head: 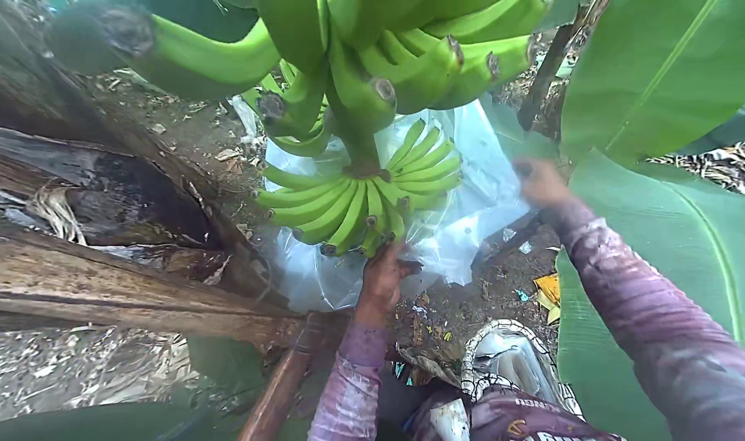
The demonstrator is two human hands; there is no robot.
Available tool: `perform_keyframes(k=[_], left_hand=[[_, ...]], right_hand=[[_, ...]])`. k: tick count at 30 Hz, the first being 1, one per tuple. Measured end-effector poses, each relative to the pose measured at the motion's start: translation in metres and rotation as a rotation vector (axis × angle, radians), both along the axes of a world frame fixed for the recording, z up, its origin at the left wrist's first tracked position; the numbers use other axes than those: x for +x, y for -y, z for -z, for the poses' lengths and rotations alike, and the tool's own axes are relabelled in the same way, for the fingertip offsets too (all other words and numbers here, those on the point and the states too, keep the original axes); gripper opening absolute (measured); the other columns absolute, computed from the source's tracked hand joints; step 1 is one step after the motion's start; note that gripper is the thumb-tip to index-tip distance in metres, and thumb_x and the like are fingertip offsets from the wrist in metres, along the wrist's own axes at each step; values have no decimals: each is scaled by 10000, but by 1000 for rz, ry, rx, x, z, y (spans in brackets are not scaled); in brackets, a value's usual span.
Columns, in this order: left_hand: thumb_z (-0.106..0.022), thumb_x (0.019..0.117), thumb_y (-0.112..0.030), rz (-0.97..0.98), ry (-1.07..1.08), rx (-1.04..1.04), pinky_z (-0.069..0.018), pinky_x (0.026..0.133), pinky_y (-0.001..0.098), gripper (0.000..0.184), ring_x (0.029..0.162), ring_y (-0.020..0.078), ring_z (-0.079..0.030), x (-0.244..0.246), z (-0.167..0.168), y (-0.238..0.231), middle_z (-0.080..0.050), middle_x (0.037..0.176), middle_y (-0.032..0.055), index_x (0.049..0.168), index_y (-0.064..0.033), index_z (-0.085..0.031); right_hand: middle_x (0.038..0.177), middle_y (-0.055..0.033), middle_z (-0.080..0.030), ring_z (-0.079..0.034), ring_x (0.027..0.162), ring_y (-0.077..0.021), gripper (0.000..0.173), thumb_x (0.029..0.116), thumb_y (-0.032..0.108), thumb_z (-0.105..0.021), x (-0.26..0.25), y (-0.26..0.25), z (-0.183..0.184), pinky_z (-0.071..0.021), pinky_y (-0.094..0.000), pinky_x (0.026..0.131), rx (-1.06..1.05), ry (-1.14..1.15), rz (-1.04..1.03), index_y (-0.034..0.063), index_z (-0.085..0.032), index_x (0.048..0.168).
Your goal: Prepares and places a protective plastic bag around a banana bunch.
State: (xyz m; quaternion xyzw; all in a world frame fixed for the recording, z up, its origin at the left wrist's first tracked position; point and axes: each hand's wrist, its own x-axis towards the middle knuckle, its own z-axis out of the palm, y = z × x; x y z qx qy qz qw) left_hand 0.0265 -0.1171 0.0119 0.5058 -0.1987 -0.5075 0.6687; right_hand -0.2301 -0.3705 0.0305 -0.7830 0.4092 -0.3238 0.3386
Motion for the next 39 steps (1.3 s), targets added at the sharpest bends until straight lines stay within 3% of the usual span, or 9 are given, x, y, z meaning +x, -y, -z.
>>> perform_keyframes(k=[3,8,14,18,26,30,33,36,39], left_hand=[[-367,1106,-163,-49,-11,-13,-618,699,357,296,757,192,-703,3,-2,-2,-708,949,115,1174,14,-594],[-444,1065,-159,-134,55,-71,-592,808,345,221,866,144,-675,12,13,-11,-687,925,44,1058,-60,-642],[-423,1083,-163,-126,61,-82,-593,805,352,251,856,152,-679,15,15,-10,-694,918,57,1069,-55,-650],[-387,1093,-148,-104,36,-76,-608,757,348,277,808,155,-697,11,11,-10,-709,896,62,1055,-46,-642],[-397,1088,-150,-92,57,-103,-599,793,338,280,833,139,-690,9,12,-7,-705,894,45,1034,-60,-656],[-443,1068,-162,-119,75,-135,-583,835,330,252,869,129,-675,15,18,-10,-698,903,32,1017,-79,-675],[-442,1083,-175,-142,12,-94,-598,759,306,255,813,117,-678,12,15,-11,-694,876,30,1023,-79,-672],[-409,1091,-169,-140,-39,-102,-608,745,306,270,810,127,-693,11,15,-9,-704,881,42,1062,-69,-658],[-385,1099,-183,-138,-85,-148,-605,778,313,286,854,126,-699,15,16,-10,-714,931,43,1118,-78,-650]], right_hand=[[1216,-163,-688,-683,1073,-212,600,827,140,-786,3,-18,35,-572,-431,959,252,14,-252,10,-581,1375],[1363,-97,-600,-664,1066,-146,949,760,381,-757,57,-48,-46,-584,-323,876,206,158,-547,48,-352,1551],[1187,-169,-634,-672,802,-188,642,874,169,-808,88,-43,-69,-600,-362,746,55,-52,-495,36,-534,1439],[964,-96,-693,-662,737,-158,417,953,139,-710,78,-35,-66,-593,-363,728,-69,-110,-462,62,-624,1354],[913,-138,-706,-668,813,-206,189,966,91,-620,81,-13,-81,-564,-396,801,-521,-86,-696,14,-767,1055],[839,38,-657,-612,709,-23,149,990,86,-541,86,-27,-116,-566,-247,687,-161,331,-613,30,-668,1043],[830,41,-696,-662,681,-82,134,1043,96,-459,128,-36,-118,-596,-286,659,178,715,-580,112,-585,1084],[1128,-93,-725,-719,1009,-191,275,1054,167,-491,154,-39,-102,-597,-387,923,249,443,-708,1,-558,1264],[1236,-75,-666,-635,1098,-95,513,904,251,-658,154,-38,-97,-533,-283,945,250,28,-946,15,-536,1343]])
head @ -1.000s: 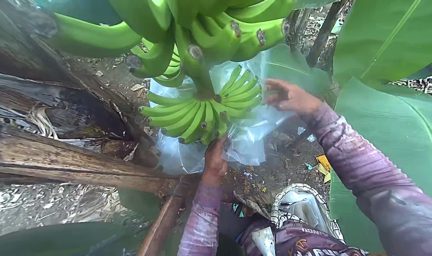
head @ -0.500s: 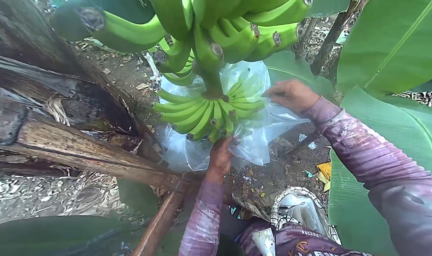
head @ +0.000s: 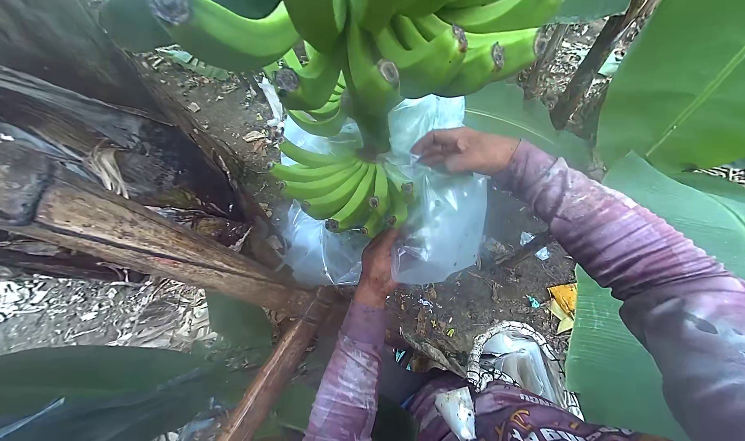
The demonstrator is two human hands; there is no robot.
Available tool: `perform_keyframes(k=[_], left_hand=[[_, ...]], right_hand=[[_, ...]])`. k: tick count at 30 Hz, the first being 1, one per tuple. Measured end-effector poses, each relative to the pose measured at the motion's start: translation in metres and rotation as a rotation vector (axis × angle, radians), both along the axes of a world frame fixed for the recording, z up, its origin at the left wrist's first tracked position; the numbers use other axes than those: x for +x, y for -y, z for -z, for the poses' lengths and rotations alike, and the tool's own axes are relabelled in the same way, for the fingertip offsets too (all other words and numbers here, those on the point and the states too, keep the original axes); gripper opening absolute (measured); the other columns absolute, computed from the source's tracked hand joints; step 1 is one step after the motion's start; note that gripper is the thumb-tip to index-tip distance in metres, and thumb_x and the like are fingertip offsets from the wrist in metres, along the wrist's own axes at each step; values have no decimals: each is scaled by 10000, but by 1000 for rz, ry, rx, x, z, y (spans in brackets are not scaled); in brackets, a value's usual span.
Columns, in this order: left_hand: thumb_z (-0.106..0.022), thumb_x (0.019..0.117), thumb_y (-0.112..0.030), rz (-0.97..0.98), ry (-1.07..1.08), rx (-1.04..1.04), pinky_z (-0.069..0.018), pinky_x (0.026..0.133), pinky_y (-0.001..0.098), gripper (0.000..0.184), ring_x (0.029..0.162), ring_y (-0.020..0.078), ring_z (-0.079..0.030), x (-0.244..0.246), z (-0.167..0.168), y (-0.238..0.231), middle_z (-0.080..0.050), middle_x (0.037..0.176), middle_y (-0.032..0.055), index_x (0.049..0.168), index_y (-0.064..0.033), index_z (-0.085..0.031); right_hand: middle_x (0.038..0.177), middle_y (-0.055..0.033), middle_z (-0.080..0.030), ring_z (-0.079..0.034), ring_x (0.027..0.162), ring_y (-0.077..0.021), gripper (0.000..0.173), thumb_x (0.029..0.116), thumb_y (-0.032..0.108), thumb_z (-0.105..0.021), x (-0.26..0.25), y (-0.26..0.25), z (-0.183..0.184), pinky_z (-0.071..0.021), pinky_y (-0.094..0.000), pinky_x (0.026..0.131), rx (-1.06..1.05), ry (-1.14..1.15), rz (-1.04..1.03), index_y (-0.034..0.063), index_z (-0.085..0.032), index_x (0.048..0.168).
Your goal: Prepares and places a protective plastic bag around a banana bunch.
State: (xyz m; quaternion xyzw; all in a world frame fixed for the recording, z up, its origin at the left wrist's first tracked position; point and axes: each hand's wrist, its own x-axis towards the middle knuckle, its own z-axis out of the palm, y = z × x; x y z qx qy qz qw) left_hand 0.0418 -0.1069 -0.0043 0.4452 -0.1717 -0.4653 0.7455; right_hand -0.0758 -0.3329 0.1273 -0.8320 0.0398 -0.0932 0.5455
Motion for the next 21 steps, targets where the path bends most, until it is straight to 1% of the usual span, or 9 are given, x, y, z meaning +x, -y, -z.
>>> perform_keyframes(k=[2,3,5,7,9,13,17,19,21], left_hand=[[-398,1095,-181,-7,-16,-18,-601,780,307,270,850,116,-694,2,1,-2,-708,921,32,1097,-90,-652],[-395,1095,-183,-6,-22,-26,-604,763,290,278,830,101,-697,2,0,-2,-713,901,22,1074,-103,-660],[-384,1101,-193,2,-29,-28,-600,754,281,295,826,99,-693,1,-2,-2,-711,904,22,1079,-103,-664],[-417,1095,-210,-14,-48,-24,-609,766,297,274,844,107,-704,-1,-2,-2,-719,920,26,1095,-104,-670],[-468,1081,-214,-49,-71,-30,-601,790,313,230,874,113,-696,-3,2,1,-712,943,23,1101,-111,-673],[-314,1098,-330,35,-85,-168,-617,757,373,401,841,189,-719,-8,9,-1,-735,989,81,1169,-121,-649],[-230,1085,-497,163,-35,-299,-592,747,360,534,834,219,-697,-19,11,-5,-658,1266,134,1342,-127,-517],[-295,1086,-434,138,135,-243,-599,770,358,481,818,187,-694,-28,9,-9,-685,1157,98,1327,-98,-541],[-413,1050,-242,134,386,-154,-599,811,378,334,816,174,-699,-43,3,-13,-708,988,78,1263,-25,-553]], right_hand=[[1262,-125,-646,-626,1122,-130,645,778,162,-763,-4,-2,-5,-526,-297,976,-51,-132,-124,-12,-541,1357],[1228,-147,-659,-641,1097,-152,606,777,88,-806,-3,-4,-10,-532,-310,978,-96,-175,-147,-23,-574,1326],[1030,-107,-711,-683,938,-139,390,803,85,-857,3,-13,-23,-571,-320,881,-299,-223,-138,7,-674,1139],[879,-88,-709,-666,817,-185,194,872,162,-812,9,-21,-31,-549,-426,784,-587,-227,-120,39,-733,1000],[760,-79,-653,-624,725,-227,160,948,206,-725,17,-24,-35,-501,-485,695,-781,-268,-89,65,-712,874],[827,-153,-678,-661,807,-333,147,977,158,-674,44,-11,-35,-524,-582,759,-851,-318,13,25,-719,934],[1042,-233,-691,-670,1029,-423,183,981,122,-607,85,14,-4,-508,-653,900,-763,-290,319,-13,-674,1084],[1099,-231,-682,-661,1068,-410,216,990,134,-593,96,15,7,-502,-635,924,-648,-278,423,-9,-649,1142],[1118,-220,-683,-661,1075,-401,246,994,150,-591,102,11,11,-502,-634,921,-599,-303,457,10,-637,1191]])
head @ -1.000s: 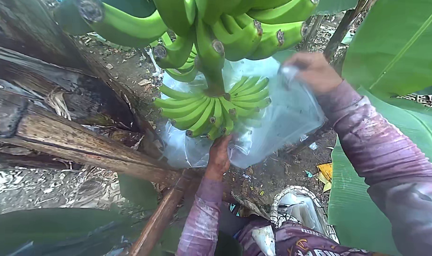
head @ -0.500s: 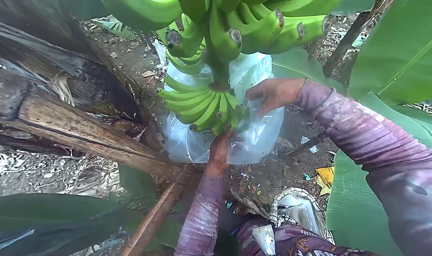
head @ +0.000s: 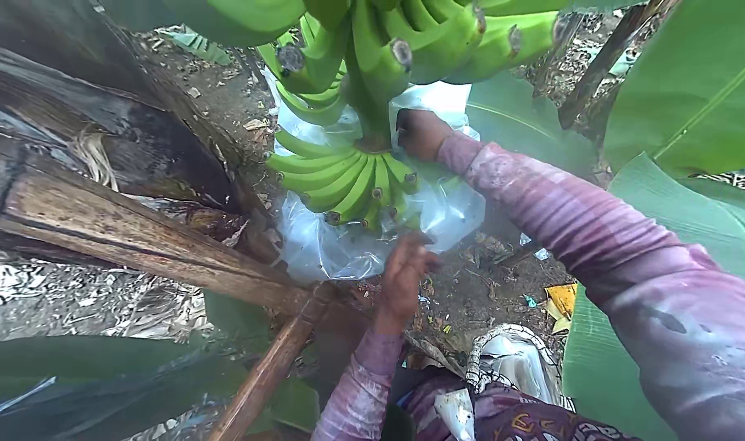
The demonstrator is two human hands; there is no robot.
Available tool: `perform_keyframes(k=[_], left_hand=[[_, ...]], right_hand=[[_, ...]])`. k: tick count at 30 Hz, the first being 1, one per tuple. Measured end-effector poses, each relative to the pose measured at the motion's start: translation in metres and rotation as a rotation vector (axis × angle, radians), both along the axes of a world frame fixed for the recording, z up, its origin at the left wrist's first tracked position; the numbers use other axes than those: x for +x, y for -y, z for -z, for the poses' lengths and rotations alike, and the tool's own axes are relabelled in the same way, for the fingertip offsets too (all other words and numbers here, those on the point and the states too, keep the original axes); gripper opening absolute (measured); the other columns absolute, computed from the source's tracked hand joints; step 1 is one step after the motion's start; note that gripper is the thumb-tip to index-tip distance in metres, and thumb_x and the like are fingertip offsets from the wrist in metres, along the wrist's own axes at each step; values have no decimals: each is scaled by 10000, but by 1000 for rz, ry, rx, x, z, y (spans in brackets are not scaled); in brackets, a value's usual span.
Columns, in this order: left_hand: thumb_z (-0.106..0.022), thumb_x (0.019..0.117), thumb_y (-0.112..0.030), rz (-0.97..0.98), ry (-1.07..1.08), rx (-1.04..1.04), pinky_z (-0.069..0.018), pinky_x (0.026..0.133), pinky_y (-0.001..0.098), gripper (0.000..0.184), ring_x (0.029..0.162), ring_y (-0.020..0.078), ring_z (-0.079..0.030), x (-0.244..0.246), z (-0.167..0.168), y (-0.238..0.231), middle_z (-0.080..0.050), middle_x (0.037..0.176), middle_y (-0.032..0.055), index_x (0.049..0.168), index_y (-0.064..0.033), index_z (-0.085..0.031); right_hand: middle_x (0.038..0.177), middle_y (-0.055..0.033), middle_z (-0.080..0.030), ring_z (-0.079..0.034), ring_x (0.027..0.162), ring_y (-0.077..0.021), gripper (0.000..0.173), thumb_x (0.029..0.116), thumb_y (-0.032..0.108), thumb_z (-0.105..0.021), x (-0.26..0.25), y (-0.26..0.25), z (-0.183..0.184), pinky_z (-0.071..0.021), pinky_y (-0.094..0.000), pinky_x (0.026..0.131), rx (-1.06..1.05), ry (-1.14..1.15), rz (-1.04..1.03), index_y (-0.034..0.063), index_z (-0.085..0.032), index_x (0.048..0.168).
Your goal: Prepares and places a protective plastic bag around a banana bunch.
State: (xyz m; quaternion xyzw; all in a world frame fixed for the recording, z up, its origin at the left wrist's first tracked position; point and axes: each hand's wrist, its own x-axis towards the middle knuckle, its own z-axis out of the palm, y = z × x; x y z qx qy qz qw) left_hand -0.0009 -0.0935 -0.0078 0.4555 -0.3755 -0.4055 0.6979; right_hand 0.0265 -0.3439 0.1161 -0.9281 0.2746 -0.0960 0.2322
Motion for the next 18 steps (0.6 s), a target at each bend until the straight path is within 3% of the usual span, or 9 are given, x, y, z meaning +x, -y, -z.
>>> perform_keyframes(k=[2,4,6,8,10,12,14,15,18], left_hand=[[-569,995,-193,-24,257,36,-599,849,380,408,870,167,-713,-18,-11,-4,-728,975,105,1281,97,-536],[-643,963,-243,-71,379,3,-608,860,345,564,979,178,-697,-25,-18,-5,-653,1173,197,1325,163,-492],[-664,948,-289,-134,400,5,-606,865,339,667,1058,204,-677,-18,-17,-4,-554,1335,255,1399,149,-442],[-674,942,-322,-159,390,19,-604,890,348,714,1114,211,-668,-5,-13,-5,-510,1434,231,1468,81,-408],[-674,952,-344,-174,438,-45,-597,913,362,709,1114,216,-668,1,-9,-10,-559,1379,227,1444,103,-425],[-655,980,-338,-157,518,-129,-601,892,374,568,1034,201,-686,-3,-2,-23,-645,1231,203,1304,116,-550],[-630,994,-270,-22,570,-135,-597,898,376,342,1000,193,-699,-10,12,-42,-711,1070,161,1062,62,-681],[-627,985,-223,78,576,-98,-587,911,364,281,999,188,-699,-14,23,-51,-721,1030,151,989,47,-706],[-633,973,-144,352,550,173,-580,915,340,215,983,179,-697,-26,73,-69,-720,1033,152,993,49,-725]], right_hand=[[1131,-209,-698,-671,1090,-408,289,997,179,-583,4,-7,-3,-509,-651,919,-27,-68,-11,54,-638,1252],[1156,-218,-692,-661,1115,-422,349,1021,223,-579,0,-14,-11,-496,-651,946,-65,-130,-100,63,-593,1330],[1270,-231,-651,-623,1199,-427,467,1039,297,-589,-21,-20,-24,-464,-641,1012,-108,-148,-210,71,-518,1441],[1390,-208,-597,-576,1289,-394,566,1032,368,-597,-59,-28,-36,-432,-619,1075,-166,-49,-247,99,-474,1514],[1338,-159,-661,-638,1237,-283,484,1017,311,-615,-107,-36,-43,-483,-512,1085,-192,277,-247,61,-580,1431],[1170,-135,-723,-701,1069,-171,341,1022,202,-593,-156,-34,-32,-566,-384,995,-161,610,-157,-19,-662,1273],[1008,-109,-724,-704,900,-133,287,1042,204,-561,-210,-20,11,-606,-360,855,-89,736,88,-47,-672,1131],[966,-128,-705,-690,848,-155,321,1050,246,-550,-241,-16,43,-601,-381,808,-23,653,249,-52,-654,1113],[1038,-257,-674,-680,901,-340,354,1032,237,-615,-342,-23,207,-574,-542,841,438,146,503,-82,-624,1185]])
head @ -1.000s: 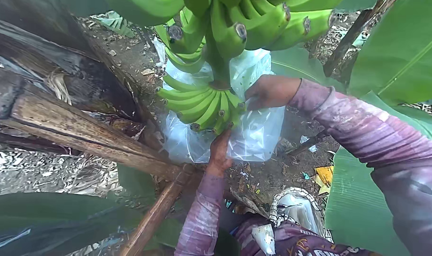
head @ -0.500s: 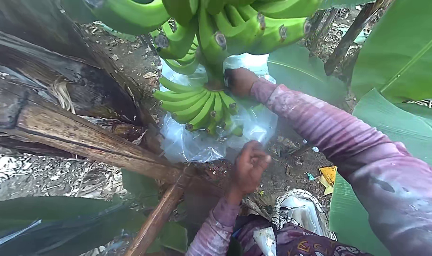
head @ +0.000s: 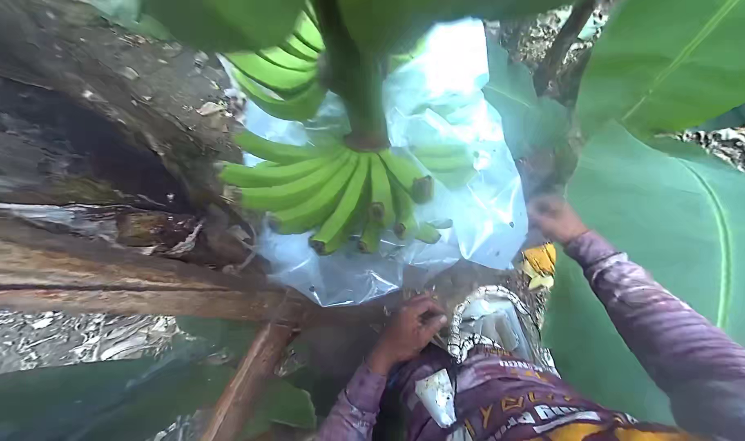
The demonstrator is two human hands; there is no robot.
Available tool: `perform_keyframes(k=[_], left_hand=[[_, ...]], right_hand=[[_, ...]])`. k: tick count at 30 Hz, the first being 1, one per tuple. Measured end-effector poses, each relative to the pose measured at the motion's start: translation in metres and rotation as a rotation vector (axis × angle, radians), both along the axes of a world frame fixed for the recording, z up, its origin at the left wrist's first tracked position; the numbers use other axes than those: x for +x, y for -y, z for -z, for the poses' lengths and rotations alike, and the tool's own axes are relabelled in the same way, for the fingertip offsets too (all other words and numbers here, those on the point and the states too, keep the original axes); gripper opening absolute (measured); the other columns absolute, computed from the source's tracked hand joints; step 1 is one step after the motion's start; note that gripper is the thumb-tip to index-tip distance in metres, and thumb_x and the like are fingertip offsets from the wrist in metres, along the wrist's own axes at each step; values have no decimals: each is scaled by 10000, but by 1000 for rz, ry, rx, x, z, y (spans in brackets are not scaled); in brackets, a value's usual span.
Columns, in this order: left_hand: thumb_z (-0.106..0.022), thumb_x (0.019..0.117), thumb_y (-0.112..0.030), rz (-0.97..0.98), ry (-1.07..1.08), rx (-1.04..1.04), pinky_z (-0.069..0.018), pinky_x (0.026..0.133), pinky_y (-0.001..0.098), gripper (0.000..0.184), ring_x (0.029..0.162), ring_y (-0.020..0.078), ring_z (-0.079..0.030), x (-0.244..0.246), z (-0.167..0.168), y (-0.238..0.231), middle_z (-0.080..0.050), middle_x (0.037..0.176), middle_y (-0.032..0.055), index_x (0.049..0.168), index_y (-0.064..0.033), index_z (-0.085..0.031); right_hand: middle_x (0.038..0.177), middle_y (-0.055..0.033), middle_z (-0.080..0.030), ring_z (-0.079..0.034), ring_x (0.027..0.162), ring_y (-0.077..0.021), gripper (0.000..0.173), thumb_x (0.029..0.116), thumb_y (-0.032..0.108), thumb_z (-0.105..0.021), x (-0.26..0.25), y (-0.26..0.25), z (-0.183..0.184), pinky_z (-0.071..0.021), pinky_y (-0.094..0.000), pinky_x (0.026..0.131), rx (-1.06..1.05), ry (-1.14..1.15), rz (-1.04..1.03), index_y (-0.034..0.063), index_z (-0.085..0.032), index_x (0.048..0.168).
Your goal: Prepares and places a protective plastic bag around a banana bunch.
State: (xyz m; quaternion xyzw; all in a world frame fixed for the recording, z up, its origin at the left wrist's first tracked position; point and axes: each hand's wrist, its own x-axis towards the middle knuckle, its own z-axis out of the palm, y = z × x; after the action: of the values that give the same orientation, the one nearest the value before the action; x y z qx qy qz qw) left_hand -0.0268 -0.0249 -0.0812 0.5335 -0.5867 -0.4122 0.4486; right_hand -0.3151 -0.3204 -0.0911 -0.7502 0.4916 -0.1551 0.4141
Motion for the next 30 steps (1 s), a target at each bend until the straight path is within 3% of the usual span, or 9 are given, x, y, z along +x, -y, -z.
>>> perform_keyframes(k=[2,4,6,10,16,19,21,26,30], left_hand=[[-624,990,-151,39,26,216,-568,930,344,229,1002,180,-687,-5,25,-3,-709,1079,151,1076,39,-717],[-612,1007,-174,24,50,346,-567,946,345,268,1029,176,-689,-8,36,5,-706,1139,150,1157,30,-698],[-617,1013,-199,-13,71,414,-578,941,355,289,1023,173,-702,-10,41,17,-712,1150,139,1197,13,-686],[-621,1028,-273,15,135,478,-559,962,428,331,1060,193,-690,-22,33,46,-710,1190,121,1262,-47,-680],[-501,1065,-125,396,370,325,-503,1032,525,283,1138,336,-664,-61,33,89,-684,1223,211,1213,25,-690],[-481,1081,-228,458,577,434,-492,996,600,317,1120,374,-662,-74,57,90,-707,1153,193,1176,-37,-716],[-483,1090,-305,437,524,505,-458,1025,610,365,1148,367,-651,-74,63,84,-707,1171,193,1193,-39,-712],[-696,968,-379,425,307,623,-490,1029,537,396,1103,287,-666,-76,115,60,-720,1126,160,1160,-33,-720],[-616,1013,-255,493,358,738,-470,1043,544,313,1135,328,-650,-81,145,47,-700,1150,205,1150,11,-707]], right_hand=[[1222,-289,-644,-656,1082,-398,498,1031,342,-628,-53,-56,101,-523,-573,965,516,-278,-12,-57,-580,1325],[1283,-280,-627,-624,1163,-409,585,996,427,-667,-70,-117,133,-486,-598,1010,738,-373,99,-12,-572,1372],[1323,-272,-620,-597,1231,-395,580,1014,441,-631,-64,-141,124,-436,-582,1079,722,-350,199,-2,-580,1384],[1201,-244,-690,-653,1135,-390,559,1023,512,-575,-43,-149,110,-473,-620,1020,614,-252,146,53,-661,1331],[1033,-166,-700,-650,933,-218,449,1095,356,-467,9,-152,44,-526,-469,878,635,66,5,-26,-699,1143],[733,-47,-591,-544,663,-117,446,1090,356,-474,20,-144,21,-463,-353,640,556,111,-106,27,-672,865],[668,-36,-529,-512,630,-135,465,1082,352,-484,29,-142,6,-428,-372,618,514,117,-183,47,-616,757],[661,-47,-514,-508,628,-154,442,1073,333,-515,47,-152,-6,-423,-387,616,510,113,-322,34,-602,758],[651,-53,-499,-494,621,-168,456,1070,347,-531,47,-157,7,-407,-397,611,520,58,-346,32,-602,747]])
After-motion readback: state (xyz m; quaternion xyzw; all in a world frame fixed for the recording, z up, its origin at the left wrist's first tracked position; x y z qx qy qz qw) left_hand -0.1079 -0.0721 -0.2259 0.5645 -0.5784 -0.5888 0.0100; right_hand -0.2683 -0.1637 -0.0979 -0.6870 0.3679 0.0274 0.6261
